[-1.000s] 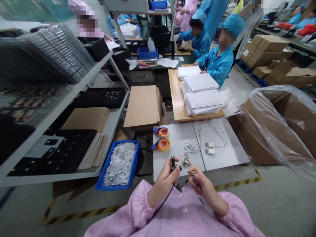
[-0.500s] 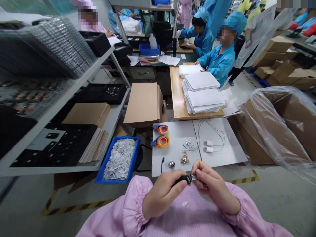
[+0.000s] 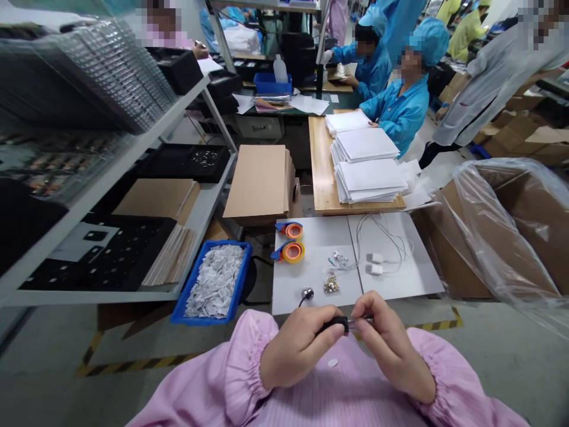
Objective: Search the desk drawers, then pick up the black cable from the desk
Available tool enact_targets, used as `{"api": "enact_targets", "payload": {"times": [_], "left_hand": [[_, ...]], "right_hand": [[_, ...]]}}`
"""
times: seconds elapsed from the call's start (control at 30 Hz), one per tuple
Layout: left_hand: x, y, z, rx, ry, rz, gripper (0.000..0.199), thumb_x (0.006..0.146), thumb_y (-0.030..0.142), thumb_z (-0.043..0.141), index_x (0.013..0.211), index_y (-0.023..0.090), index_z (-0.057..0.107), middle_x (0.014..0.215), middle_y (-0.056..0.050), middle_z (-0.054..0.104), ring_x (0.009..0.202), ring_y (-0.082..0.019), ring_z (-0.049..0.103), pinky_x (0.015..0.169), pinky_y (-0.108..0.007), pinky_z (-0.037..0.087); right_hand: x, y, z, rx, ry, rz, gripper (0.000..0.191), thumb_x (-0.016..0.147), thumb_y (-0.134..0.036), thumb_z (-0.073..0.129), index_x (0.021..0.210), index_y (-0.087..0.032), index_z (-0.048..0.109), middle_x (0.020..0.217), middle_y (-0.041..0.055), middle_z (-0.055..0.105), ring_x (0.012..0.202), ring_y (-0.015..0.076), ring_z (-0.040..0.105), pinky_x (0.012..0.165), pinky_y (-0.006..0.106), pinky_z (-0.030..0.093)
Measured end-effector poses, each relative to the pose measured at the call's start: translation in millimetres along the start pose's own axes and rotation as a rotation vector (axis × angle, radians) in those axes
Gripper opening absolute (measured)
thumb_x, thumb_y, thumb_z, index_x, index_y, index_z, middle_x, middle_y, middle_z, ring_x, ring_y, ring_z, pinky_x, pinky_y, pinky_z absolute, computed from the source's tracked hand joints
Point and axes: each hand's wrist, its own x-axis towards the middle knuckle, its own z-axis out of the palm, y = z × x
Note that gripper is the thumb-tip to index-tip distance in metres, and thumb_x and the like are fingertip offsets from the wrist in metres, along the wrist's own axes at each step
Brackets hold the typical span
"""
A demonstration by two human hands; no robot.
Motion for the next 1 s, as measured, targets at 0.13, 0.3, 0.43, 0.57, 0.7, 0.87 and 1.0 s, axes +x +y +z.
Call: {"api": "enact_targets", "payload": {"times": [0.13, 0.3, 0.43, 0.57, 0.7, 0.87, 1.0], "left_hand": [[0, 0, 2.4, 0.105, -0.014, -0.031, 0.029, 0.094, 0.036, 0.037, 0.079, 0.017, 0.053, 0.069, 0.000, 0.055, 0.062, -0.014, 0.049, 0.060, -0.025, 0.033], [0, -3, 5.7, 0.150, -0.038, -0.004, 0.032, 0.095, 0.038, 0.035, 0.079, 0.017, 0.053, 0.067, 0.001, 0.054, 0.061, -0.013, 0.050, 0.057, -0.024, 0.034], [-1, -8, 5.3, 0.168, -0.014, 0.055, 0.030, 0.096, 0.035, 0.034, 0.084, 0.018, 0.055, 0.072, 0.000, 0.059, 0.064, -0.013, 0.054, 0.059, -0.024, 0.038], [0, -17, 2.1, 0.487, 0.279, 0.338, 0.020, 0.093, 0.020, 0.038, 0.102, 0.016, 0.056, 0.086, -0.004, 0.066, 0.077, -0.017, 0.056, 0.073, -0.028, 0.043], [3, -26, -2.9, 0.826, 0.544, 0.706, 0.025, 0.094, 0.018, 0.040, 0.109, 0.010, 0.058, 0.080, -0.005, 0.068, 0.070, -0.017, 0.053, 0.068, -0.029, 0.040], [6, -27, -8.0, 1.021, 0.665, 0.822, 0.024, 0.094, 0.013, 0.043, 0.102, 0.012, 0.065, 0.074, -0.002, 0.068, 0.069, -0.015, 0.051, 0.069, -0.030, 0.037], [5, -30, -11.0, 1.032, 0.624, 0.860, 0.023, 0.094, 0.012, 0.045, 0.101, 0.013, 0.067, 0.074, 0.000, 0.069, 0.071, -0.014, 0.049, 0.070, -0.029, 0.035]], "right_hand": [[1, -10, -5, -0.302, -0.016, -0.185, 0.014, 0.087, -0.011, 0.040, 0.095, -0.023, 0.043, 0.071, -0.0035, 0.052, 0.055, 0.0100, 0.045, 0.052, 0.023, 0.035], [1, -3, -5, -0.317, -0.042, -0.300, 0.021, 0.084, -0.007, 0.039, 0.097, -0.024, 0.039, 0.070, -0.0047, 0.051, 0.054, 0.0094, 0.045, 0.050, 0.021, 0.034], [-2, 6, -2, -0.106, -0.019, -0.109, 0.009, 0.089, -0.017, 0.042, 0.094, -0.023, 0.043, 0.071, -0.0034, 0.048, 0.057, 0.0096, 0.043, 0.054, 0.022, 0.034], [1, 3, 3, 0.503, 0.078, 0.329, 0.019, 0.087, -0.039, 0.050, 0.092, -0.023, 0.042, 0.058, -0.0084, 0.034, 0.046, 0.0070, 0.023, 0.041, 0.019, 0.018], [6, -11, 9, 0.811, -0.014, 0.582, 0.033, 0.077, -0.043, 0.063, 0.091, -0.024, 0.041, 0.055, -0.0102, 0.037, 0.043, 0.0044, 0.013, 0.038, 0.018, 0.005], [8, -18, 16, 0.886, -0.036, 0.602, 0.039, 0.071, -0.045, 0.069, 0.089, -0.024, 0.041, 0.053, -0.0109, 0.039, 0.041, 0.0032, 0.014, 0.037, 0.017, 0.004], [9, -17, 17, 0.849, -0.024, 0.592, 0.039, 0.070, -0.045, 0.067, 0.087, -0.024, 0.040, 0.051, -0.0118, 0.039, 0.040, 0.0031, 0.015, 0.038, 0.018, 0.005]]}}
